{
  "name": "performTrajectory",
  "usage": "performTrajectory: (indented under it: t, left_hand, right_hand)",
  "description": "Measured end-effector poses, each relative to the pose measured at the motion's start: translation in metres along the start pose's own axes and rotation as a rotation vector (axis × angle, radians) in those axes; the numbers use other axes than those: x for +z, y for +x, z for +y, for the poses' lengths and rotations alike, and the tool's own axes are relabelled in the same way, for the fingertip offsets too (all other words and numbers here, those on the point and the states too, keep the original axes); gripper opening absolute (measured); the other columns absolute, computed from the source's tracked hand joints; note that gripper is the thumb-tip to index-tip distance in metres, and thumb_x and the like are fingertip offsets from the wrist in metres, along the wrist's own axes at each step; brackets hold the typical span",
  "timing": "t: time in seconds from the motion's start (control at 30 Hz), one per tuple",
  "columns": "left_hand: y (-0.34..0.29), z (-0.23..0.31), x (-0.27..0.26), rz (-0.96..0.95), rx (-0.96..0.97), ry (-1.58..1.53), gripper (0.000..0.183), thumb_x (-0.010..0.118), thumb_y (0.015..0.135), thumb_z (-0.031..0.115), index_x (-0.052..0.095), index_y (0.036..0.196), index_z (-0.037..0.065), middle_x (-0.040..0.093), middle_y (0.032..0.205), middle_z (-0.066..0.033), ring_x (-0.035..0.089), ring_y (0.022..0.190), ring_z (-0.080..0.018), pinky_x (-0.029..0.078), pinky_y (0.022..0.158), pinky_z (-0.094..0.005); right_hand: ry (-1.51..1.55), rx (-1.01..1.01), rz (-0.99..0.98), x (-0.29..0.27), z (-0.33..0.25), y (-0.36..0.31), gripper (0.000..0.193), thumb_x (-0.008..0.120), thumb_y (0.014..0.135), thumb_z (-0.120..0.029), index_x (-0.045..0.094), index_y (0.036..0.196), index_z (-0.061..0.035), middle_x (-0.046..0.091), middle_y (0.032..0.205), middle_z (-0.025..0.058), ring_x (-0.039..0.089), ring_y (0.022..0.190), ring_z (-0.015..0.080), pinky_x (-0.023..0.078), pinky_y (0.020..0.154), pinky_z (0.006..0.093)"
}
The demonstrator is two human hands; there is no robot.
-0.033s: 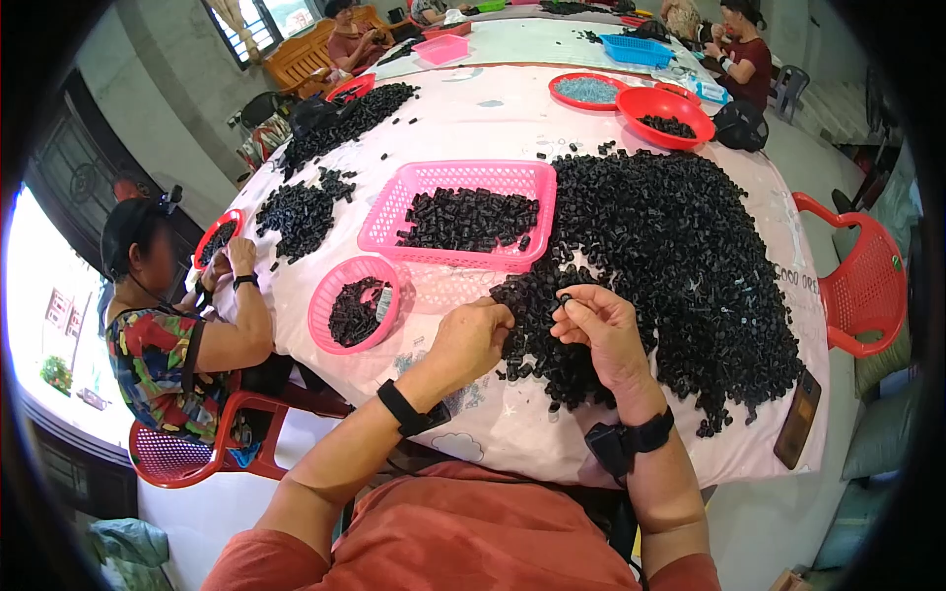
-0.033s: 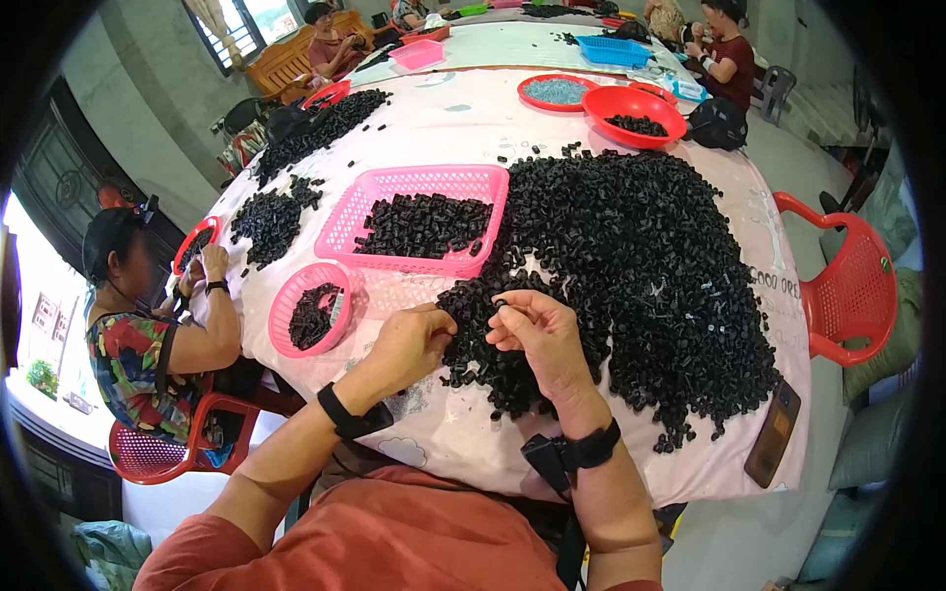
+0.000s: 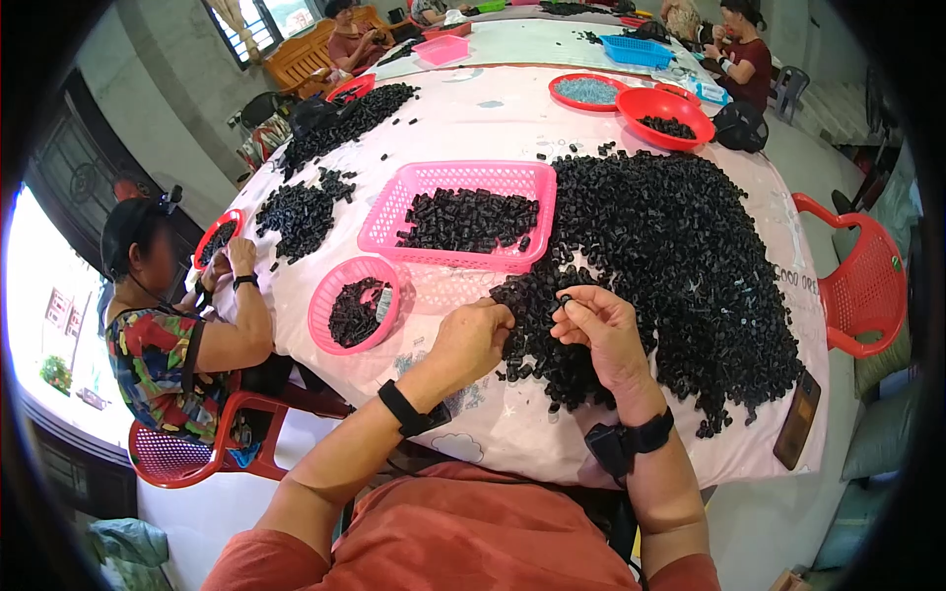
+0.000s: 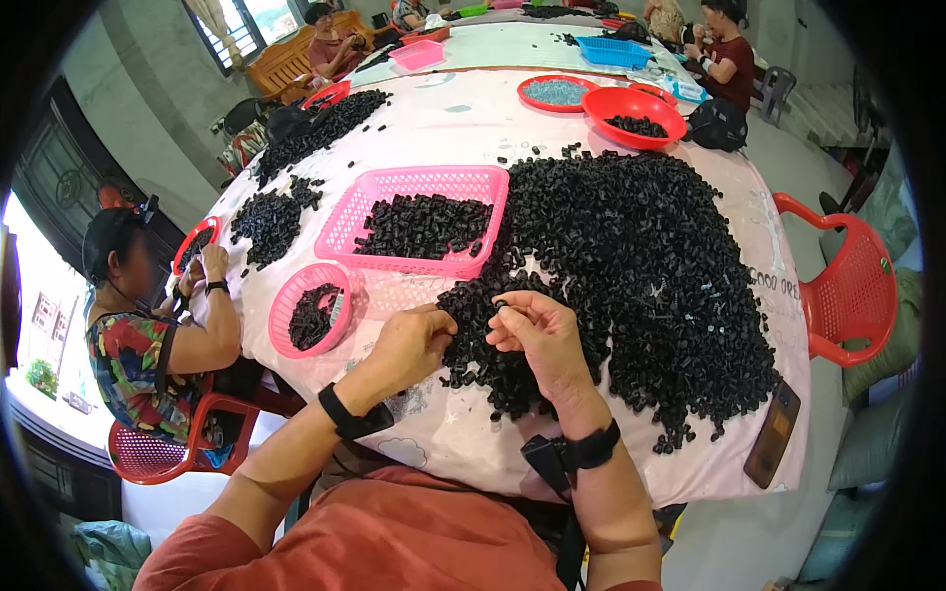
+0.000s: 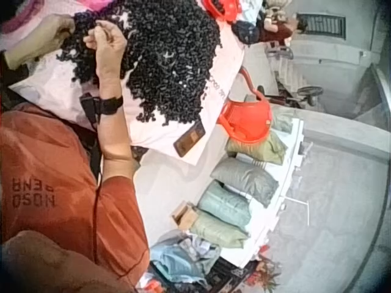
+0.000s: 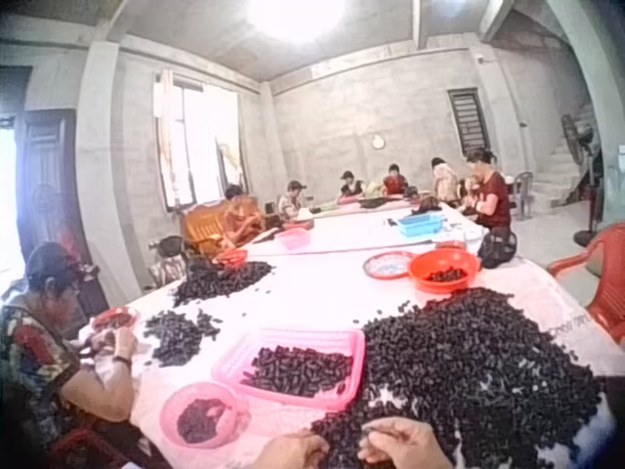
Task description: Sorting small black plastic components on a work table.
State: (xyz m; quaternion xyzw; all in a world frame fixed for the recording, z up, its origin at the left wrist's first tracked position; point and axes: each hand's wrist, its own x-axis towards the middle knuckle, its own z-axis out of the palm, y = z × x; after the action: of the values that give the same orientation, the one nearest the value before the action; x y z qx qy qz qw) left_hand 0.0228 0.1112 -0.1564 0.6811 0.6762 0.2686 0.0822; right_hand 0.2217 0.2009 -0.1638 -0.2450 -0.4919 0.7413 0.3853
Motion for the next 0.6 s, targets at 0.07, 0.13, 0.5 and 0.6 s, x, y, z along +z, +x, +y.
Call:
performTrajectory:
  t: [0.07,0.13,0.5,0.6]
  left_hand:
    - [0.002,0.001,0.002,-0.026,-0.010,-0.017,0.012,0.063,0.079,0.000,0.069,0.089,0.002,0.066,0.087,-0.0163,0.066,0.078,-0.0360,0.052,0.072,-0.0423]
    - [0.004,0.002,0.002,-0.037,-0.006,-0.047,0.012,0.064,0.079,0.001,0.069,0.089,0.003,0.066,0.088,-0.0157,0.066,0.081,-0.0368,0.052,0.074,-0.0443]
    - [0.001,0.006,0.003,-0.062,0.006,0.099,0.013,0.065,0.077,0.007,0.069,0.089,0.004,0.064,0.086,-0.0150,0.065,0.083,-0.0364,0.053,0.074,-0.0451]
    - [0.003,0.012,0.000,-0.111,0.020,0.144,0.015,0.064,0.077,0.006,0.069,0.091,0.005,0.064,0.087,-0.0138,0.065,0.084,-0.0358,0.053,0.075,-0.0452]
  right_hand:
    - [-0.003,0.007,0.002,-0.001,0.000,0.001,0.018,0.063,0.095,-0.011,0.067,0.110,-0.0023,0.071,0.089,0.0058,0.069,0.073,0.0116,0.056,0.065,0.0218]
    - [0.017,0.002,0.014,-0.001,-0.001,0.001,0.018,0.063,0.095,-0.012,0.067,0.110,-0.0018,0.071,0.088,0.0062,0.069,0.073,0.0119,0.056,0.065,0.0220]
    - [0.043,-0.004,-0.012,0.000,0.004,-0.003,0.018,0.064,0.097,-0.014,0.067,0.109,-0.0016,0.072,0.089,0.0071,0.070,0.073,0.0137,0.057,0.066,0.0245]
    - [0.026,-0.003,-0.010,0.001,0.001,-0.004,0.017,0.064,0.096,-0.013,0.068,0.109,-0.0019,0.072,0.089,0.0069,0.070,0.073,0.0133,0.057,0.066,0.0246]
